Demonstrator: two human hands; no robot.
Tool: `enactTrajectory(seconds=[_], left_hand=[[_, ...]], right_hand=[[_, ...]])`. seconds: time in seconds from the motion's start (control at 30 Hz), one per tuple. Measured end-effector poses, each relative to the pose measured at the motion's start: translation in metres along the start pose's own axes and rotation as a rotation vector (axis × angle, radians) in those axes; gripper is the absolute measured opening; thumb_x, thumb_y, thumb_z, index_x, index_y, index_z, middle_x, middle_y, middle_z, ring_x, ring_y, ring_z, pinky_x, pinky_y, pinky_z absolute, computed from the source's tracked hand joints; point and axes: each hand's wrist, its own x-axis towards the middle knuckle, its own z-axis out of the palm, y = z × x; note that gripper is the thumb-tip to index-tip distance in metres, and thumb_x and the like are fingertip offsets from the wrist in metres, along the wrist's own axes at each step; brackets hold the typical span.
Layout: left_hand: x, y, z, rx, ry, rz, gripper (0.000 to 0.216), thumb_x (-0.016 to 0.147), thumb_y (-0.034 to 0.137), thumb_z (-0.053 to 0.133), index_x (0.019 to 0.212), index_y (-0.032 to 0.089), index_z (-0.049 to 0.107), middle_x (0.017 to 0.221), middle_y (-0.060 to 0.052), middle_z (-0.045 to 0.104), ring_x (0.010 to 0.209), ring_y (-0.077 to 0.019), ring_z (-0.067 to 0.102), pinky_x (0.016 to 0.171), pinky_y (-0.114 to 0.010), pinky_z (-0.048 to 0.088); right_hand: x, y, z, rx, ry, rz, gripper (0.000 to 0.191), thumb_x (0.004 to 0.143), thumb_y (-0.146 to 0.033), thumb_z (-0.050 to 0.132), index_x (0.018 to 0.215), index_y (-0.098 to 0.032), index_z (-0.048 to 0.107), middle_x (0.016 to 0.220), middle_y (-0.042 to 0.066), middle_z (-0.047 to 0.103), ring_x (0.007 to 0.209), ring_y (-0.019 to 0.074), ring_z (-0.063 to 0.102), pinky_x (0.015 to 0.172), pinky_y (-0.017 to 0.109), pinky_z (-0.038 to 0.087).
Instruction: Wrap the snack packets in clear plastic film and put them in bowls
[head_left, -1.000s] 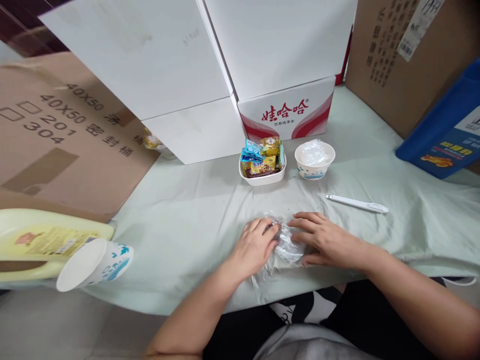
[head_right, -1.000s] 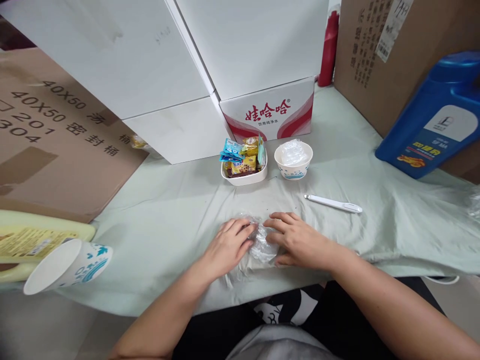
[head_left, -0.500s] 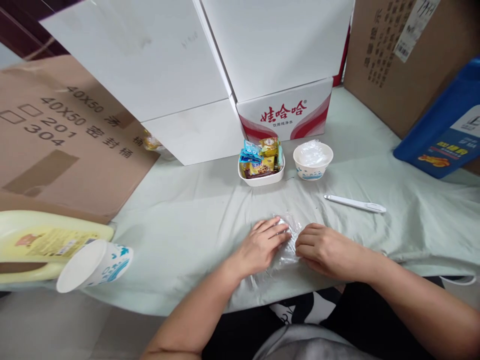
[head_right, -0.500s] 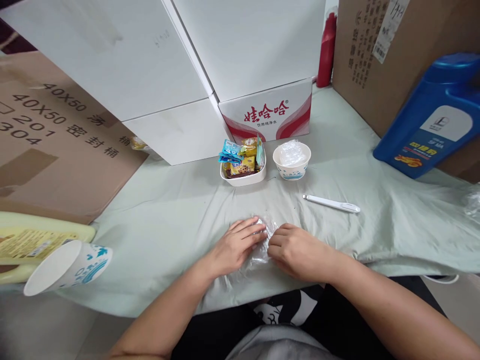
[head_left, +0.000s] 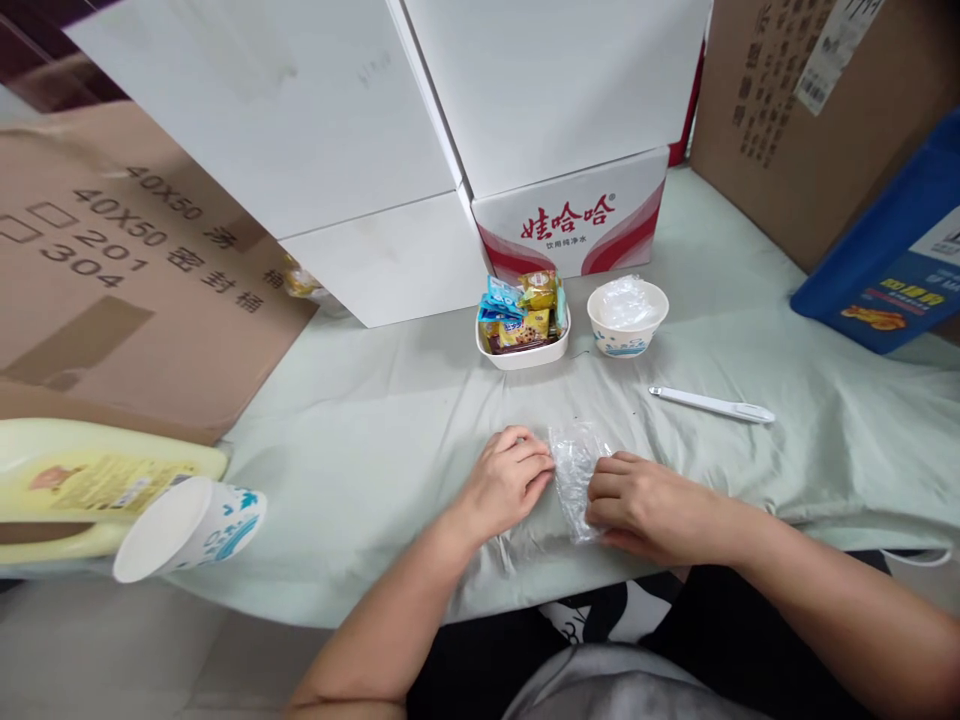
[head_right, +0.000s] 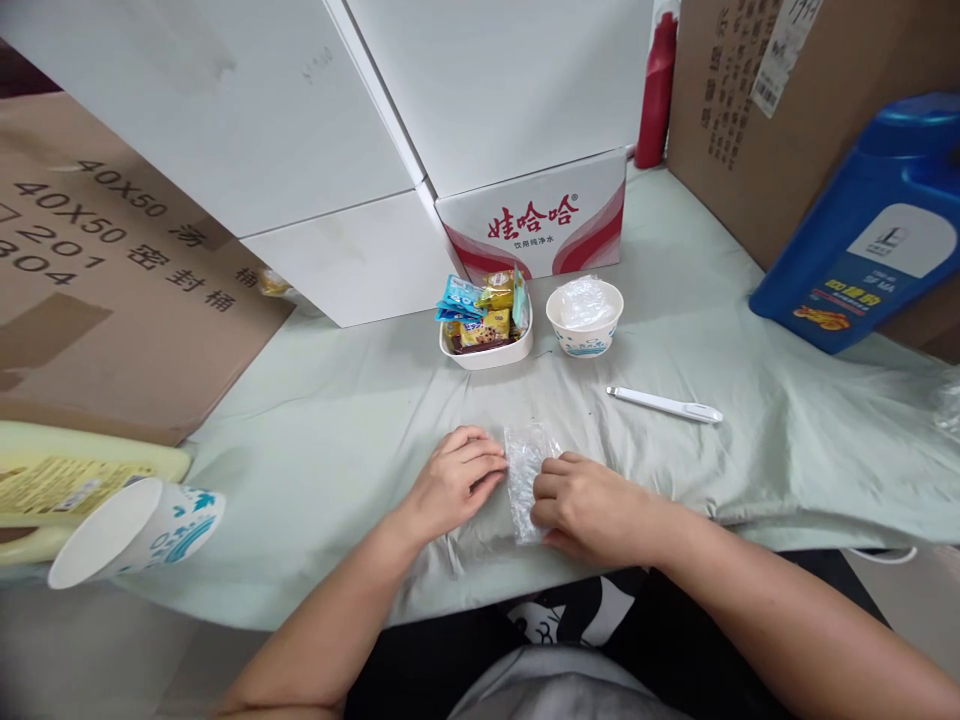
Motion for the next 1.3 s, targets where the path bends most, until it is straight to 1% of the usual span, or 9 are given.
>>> enactTrajectory(seconds=[0.4,0.57,0.63,0.7,0.83,0.93,1.07,1.2,1.3], left_hand=[[0.000,0.001,-0.002,0.014,-0.005,0.010,0.013,0.089,0.017,0.058,0.090,0.019,0.070,0.096,-0.005,0.071,0.099,-0.0228,0.057,0.089,-0.042,0.050],[0.000,0.014,-0.004,-0.060,0.309,0.049,0.018,0.087,0.009,0.051,0.097,0.016,0.064,0.092,-0.008,0.066,0.090,-0.0200,0.059,0.080,-0.037,0.053],[0.001,0.018,-0.001,-0.074,0.252,0.173,0.029,0.088,0.009,0.047,0.112,0.017,0.062,0.107,-0.009,0.067,0.103,-0.0217,0.059,0.087,-0.038,0.052],[0.002,0.020,0.005,-0.032,0.073,0.216,0.035,0.092,0.014,0.045,0.124,0.019,0.057,0.126,-0.009,0.063,0.119,-0.0235,0.054,0.096,-0.041,0.050],[0.003,0.018,0.017,0.060,-0.173,0.061,0.037,0.094,0.030,0.050,0.130,0.021,0.056,0.139,-0.009,0.056,0.125,-0.0277,0.050,0.100,-0.047,0.046],[0.003,0.016,0.019,0.064,-0.196,0.035,0.039,0.094,0.033,0.052,0.130,0.019,0.057,0.139,-0.009,0.056,0.126,-0.0292,0.047,0.101,-0.048,0.044],[0.003,0.016,0.016,0.040,-0.200,0.041,0.039,0.094,0.033,0.052,0.130,0.018,0.056,0.140,-0.009,0.055,0.126,-0.0296,0.047,0.102,-0.048,0.044],[0.003,0.014,0.015,-0.005,-0.213,0.054,0.040,0.092,0.028,0.052,0.132,0.021,0.054,0.141,-0.008,0.055,0.126,-0.0295,0.047,0.101,-0.049,0.044],[0.003,0.010,0.017,-0.029,-0.183,0.073,0.052,0.085,0.013,0.050,0.136,0.021,0.049,0.139,-0.008,0.056,0.126,-0.0292,0.049,0.101,-0.050,0.045]], right_hand=[[-0.001,-0.004,-0.001,0.031,-0.059,-0.066,0.018,0.092,-0.019,0.051,0.078,-0.019,0.063,0.079,0.003,0.062,0.080,0.0185,0.052,0.079,0.033,0.038],[-0.001,-0.002,0.001,0.018,-0.074,-0.047,0.012,0.089,-0.020,0.057,0.079,-0.019,0.063,0.081,0.002,0.063,0.081,0.0182,0.051,0.079,0.033,0.038],[-0.001,-0.002,0.001,0.030,-0.082,-0.043,0.005,0.085,-0.022,0.062,0.081,-0.020,0.064,0.084,0.002,0.063,0.084,0.0185,0.052,0.081,0.033,0.039],[-0.001,-0.002,0.002,0.051,-0.087,-0.040,0.007,0.082,-0.025,0.068,0.086,-0.020,0.066,0.088,0.003,0.064,0.089,0.0195,0.053,0.085,0.034,0.039],[-0.003,-0.001,0.002,0.037,-0.078,-0.020,0.026,0.078,-0.031,0.073,0.100,-0.019,0.065,0.107,0.007,0.063,0.105,0.0239,0.051,0.091,0.038,0.039],[-0.004,-0.001,0.000,-0.055,-0.063,0.025,0.030,0.076,-0.027,0.072,0.103,-0.018,0.063,0.111,0.010,0.061,0.107,0.0268,0.050,0.092,0.041,0.039],[-0.006,-0.003,-0.007,-0.036,-0.049,0.067,0.012,0.081,-0.011,0.058,0.090,-0.018,0.063,0.094,0.007,0.064,0.094,0.0217,0.053,0.087,0.037,0.042],[-0.002,0.000,-0.011,0.054,0.099,0.104,0.020,0.089,-0.011,0.045,0.095,-0.017,0.063,0.094,0.008,0.066,0.090,0.0189,0.057,0.084,0.033,0.042],[0.008,0.008,-0.006,0.043,0.213,0.293,0.023,0.095,-0.017,0.040,0.103,-0.016,0.061,0.094,0.008,0.068,0.082,0.0182,0.061,0.075,0.030,0.043]])
